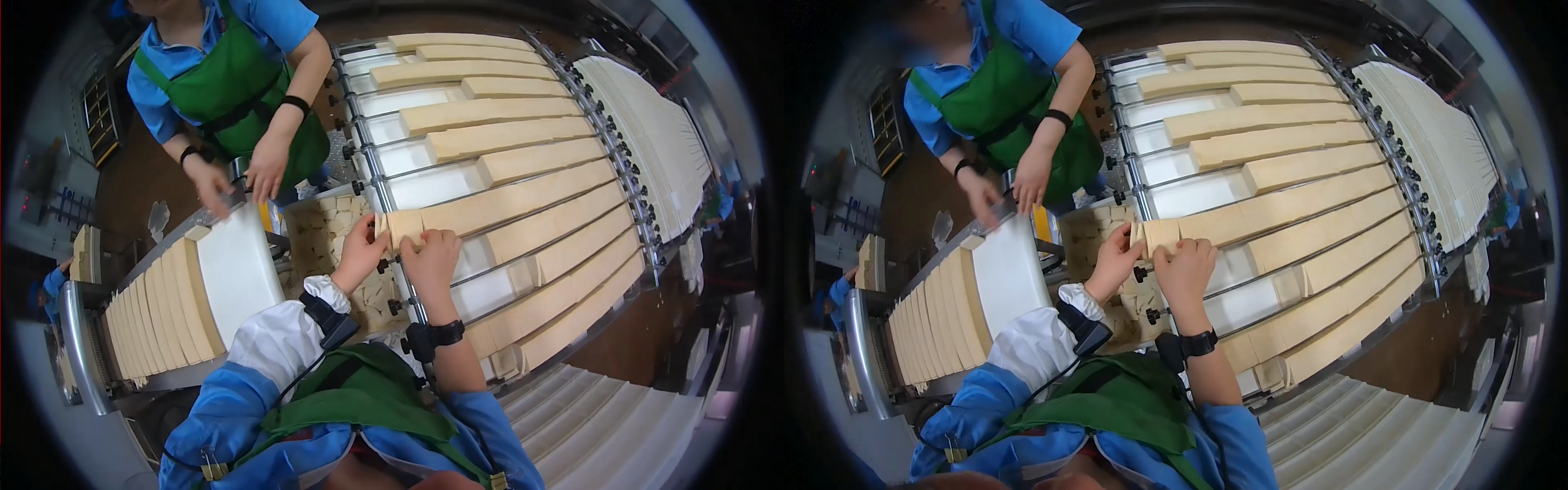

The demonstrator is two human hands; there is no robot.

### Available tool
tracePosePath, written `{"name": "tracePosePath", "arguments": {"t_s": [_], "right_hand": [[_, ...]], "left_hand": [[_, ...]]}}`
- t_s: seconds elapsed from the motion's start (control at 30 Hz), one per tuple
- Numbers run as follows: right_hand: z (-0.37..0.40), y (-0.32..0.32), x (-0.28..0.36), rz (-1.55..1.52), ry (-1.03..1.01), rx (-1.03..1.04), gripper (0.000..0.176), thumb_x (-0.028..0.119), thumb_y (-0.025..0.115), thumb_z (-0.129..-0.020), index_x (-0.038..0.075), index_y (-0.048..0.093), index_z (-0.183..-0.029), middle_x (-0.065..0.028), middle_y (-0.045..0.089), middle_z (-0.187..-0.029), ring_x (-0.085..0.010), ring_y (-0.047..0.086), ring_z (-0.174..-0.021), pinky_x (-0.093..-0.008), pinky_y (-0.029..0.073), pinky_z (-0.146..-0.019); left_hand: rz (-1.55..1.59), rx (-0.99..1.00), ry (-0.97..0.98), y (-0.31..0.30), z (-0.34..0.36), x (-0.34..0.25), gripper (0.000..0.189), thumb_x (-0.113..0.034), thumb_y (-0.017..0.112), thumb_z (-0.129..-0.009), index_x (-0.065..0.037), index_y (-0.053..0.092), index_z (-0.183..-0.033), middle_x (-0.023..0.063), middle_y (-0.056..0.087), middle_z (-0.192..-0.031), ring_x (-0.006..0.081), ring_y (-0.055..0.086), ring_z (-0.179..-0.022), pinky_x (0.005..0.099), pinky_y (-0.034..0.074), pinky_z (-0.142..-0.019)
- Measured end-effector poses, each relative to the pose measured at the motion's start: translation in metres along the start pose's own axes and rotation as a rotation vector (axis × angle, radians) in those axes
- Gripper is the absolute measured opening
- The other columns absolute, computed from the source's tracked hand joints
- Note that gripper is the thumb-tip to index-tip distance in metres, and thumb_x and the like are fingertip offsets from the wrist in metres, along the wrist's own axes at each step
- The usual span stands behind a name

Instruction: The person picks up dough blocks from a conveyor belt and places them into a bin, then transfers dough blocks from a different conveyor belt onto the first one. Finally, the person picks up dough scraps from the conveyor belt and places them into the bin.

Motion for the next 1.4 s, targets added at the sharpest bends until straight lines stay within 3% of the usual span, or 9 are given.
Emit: {"name": "tracePosePath", "arguments": {"t_s": [0.27,0.47,0.5,0.6,0.8,0.97,1.2,1.3,1.4], "right_hand": [[-0.017,0.036,-0.003,-0.123,-0.024,0.096,0.086,0.024,0.083,-0.076,-0.004,0.040,-0.145,-0.0285,0.060,-0.118,-0.0463,0.055,-0.117,-0.0517,0.045,-0.103],[0.008,-0.021,-0.032,-0.715,0.248,0.174,0.085,0.008,0.083,-0.078,-0.002,0.037,-0.149,-0.0213,0.059,-0.128,-0.0284,0.066,-0.110,-0.0398,0.054,-0.095],[0.015,-0.036,-0.039,-0.770,0.306,0.147,0.081,0.008,0.080,-0.079,-0.002,0.039,-0.149,-0.0248,0.060,-0.132,-0.0401,0.057,-0.127,-0.0477,0.044,-0.109],[0.024,-0.043,-0.103,-0.332,0.123,0.009,0.081,0.010,0.081,-0.078,-0.003,0.042,-0.148,-0.0262,0.058,-0.135,-0.0413,0.054,-0.130,-0.0473,0.043,-0.111],[0.023,-0.013,-0.136,0.242,-0.034,0.107,0.080,0.017,0.077,-0.080,-0.011,0.040,-0.146,-0.0372,0.045,-0.145,-0.0526,0.040,-0.138,-0.0568,0.030,-0.120],[0.013,-0.020,-0.116,0.548,0.092,0.206,0.118,0.042,0.085,-0.078,-0.013,0.019,-0.158,-0.0327,0.022,-0.166,-0.0458,0.019,-0.155,-0.0540,0.015,-0.128],[-0.011,-0.027,-0.139,0.640,0.278,0.244,0.120,0.045,0.084,-0.080,-0.011,0.014,-0.160,-0.0291,0.013,-0.169,-0.0440,0.014,-0.158,-0.0538,0.014,-0.128],[-0.007,-0.048,-0.096,0.647,0.266,0.228,0.119,0.040,0.085,-0.078,-0.011,0.014,-0.160,-0.0295,0.014,-0.169,-0.0444,0.012,-0.158,-0.0564,0.013,-0.128],[0.013,-0.062,-0.053,0.564,0.141,0.173,0.114,0.034,0.084,-0.077,-0.010,0.019,-0.159,-0.0305,0.016,-0.168,-0.0457,0.011,-0.158,-0.0596,0.011,-0.127]], "left_hand": [[0.279,0.124,-0.054,-0.005,0.000,0.025,0.045,0.000,0.059,-0.097,0.004,0.052,-0.142,0.0100,0.069,-0.125,0.0165,0.066,-0.110,0.0290,0.051,-0.096],[0.124,-0.039,-0.087,-0.079,0.042,-0.033,0.048,0.003,0.057,-0.095,0.002,0.052,-0.144,0.0107,0.067,-0.129,0.0176,0.064,-0.114,0.0310,0.050,-0.101],[0.106,-0.085,-0.107,-0.100,0.049,-0.031,0.048,0.002,0.058,-0.096,0.002,0.052,-0.144,0.0109,0.067,-0.128,0.0183,0.064,-0.114,0.0316,0.049,-0.101],[0.015,-0.298,-0.123,-0.152,0.074,-0.016,0.043,-0.002,0.059,-0.099,0.001,0.054,-0.141,0.0090,0.068,-0.121,0.0177,0.064,-0.109,0.0310,0.051,-0.096],[0.153,-0.219,-0.161,-0.186,0.117,0.010,0.030,0.003,0.063,-0.093,-0.004,0.065,-0.123,-0.0001,0.066,-0.101,0.0090,0.062,-0.092,0.0250,0.052,-0.082],[-0.072,-0.205,-0.120,-0.176,0.121,-0.026,0.025,-0.005,0.069,-0.094,-0.002,0.068,-0.119,0.0002,0.069,-0.102,0.0089,0.062,-0.091,0.0251,0.053,-0.082],[-0.159,-0.212,0.018,-0.203,0.138,-0.043,0.025,-0.011,0.069,-0.096,-0.002,0.068,-0.120,0.0001,0.069,-0.098,0.0072,0.063,-0.089,0.0244,0.053,-0.080],[-0.185,-0.439,0.166,-0.231,0.152,-0.074,0.035,-0.007,0.072,-0.091,-0.001,0.062,-0.124,0.0030,0.067,-0.096,0.0115,0.065,-0.086,0.0279,0.054,-0.078],[-0.206,-1.071,0.489,-0.301,0.167,-0.100,0.040,0.000,0.070,-0.090,-0.001,0.058,-0.127,0.0053,0.061,-0.101,0.0141,0.062,-0.087,0.0296,0.053,-0.079]]}}
Point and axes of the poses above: each hand's wrist, its own z-axis away from the middle knuckle, its own y-axis out of the palm, x = y × z, the point moved 2 cm from there along -z, towards the middle knuckle
